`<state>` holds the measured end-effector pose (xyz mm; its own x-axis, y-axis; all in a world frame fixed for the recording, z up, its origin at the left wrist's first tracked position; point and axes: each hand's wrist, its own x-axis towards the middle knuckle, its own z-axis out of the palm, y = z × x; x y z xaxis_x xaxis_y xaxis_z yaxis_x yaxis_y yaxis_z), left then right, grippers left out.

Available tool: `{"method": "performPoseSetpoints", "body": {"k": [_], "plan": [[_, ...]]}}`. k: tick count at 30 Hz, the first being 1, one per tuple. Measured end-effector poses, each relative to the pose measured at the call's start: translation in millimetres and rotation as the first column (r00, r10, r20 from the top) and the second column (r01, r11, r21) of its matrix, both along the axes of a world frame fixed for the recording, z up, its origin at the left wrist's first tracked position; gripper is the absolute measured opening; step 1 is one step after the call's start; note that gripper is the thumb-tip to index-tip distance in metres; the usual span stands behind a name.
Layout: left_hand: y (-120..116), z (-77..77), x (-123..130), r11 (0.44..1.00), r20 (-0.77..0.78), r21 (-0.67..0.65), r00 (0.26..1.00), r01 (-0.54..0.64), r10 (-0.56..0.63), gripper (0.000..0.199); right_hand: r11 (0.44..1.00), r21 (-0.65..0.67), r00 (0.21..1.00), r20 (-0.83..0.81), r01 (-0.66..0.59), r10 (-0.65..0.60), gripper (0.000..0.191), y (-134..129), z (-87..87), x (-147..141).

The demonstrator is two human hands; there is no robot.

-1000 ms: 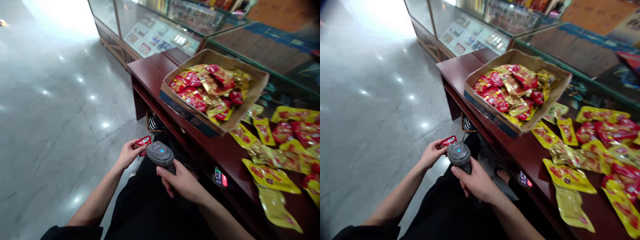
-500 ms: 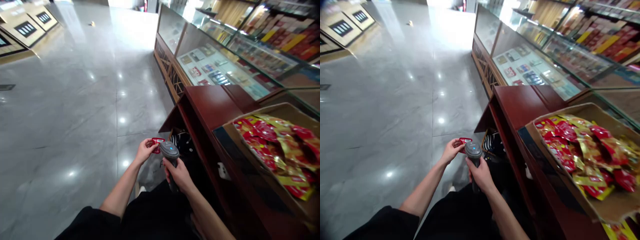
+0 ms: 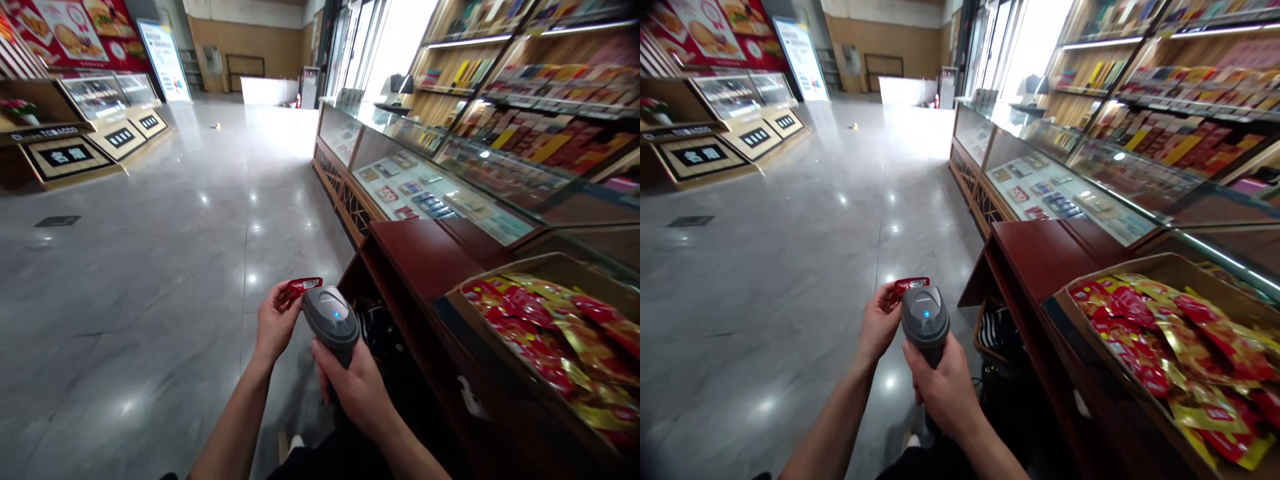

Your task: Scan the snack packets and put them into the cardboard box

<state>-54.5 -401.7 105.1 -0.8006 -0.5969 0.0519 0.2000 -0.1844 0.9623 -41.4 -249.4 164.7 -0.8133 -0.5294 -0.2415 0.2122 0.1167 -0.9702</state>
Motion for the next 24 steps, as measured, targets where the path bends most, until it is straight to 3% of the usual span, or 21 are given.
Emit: {"method": "performPoseSetpoints", "body": {"k": [4,8,24], "plan": [[-0.4,25.2,4.2,0.998,-0.027,-0.051,0.999,-0.030,0.029,0.035,1.000,-0.005,0.999,-0.025,-0.025,0.025,0.037,-1.5,19.1,2.9],[0.5,39.0,10.5,0.994,-0.052,-0.104,0.998,-0.029,0.024,0.034,0.998,-0.033,0.998,-0.037,-0.044,0.042,0.041,0.0,24.2,7.7],[8.3,60.1,23.2,0.981,-0.084,-0.182,0.995,-0.062,0.047,0.032,0.997,-0.073,0.997,-0.066,-0.037,0.033,0.045,10.4,40.6,12.6]]}}
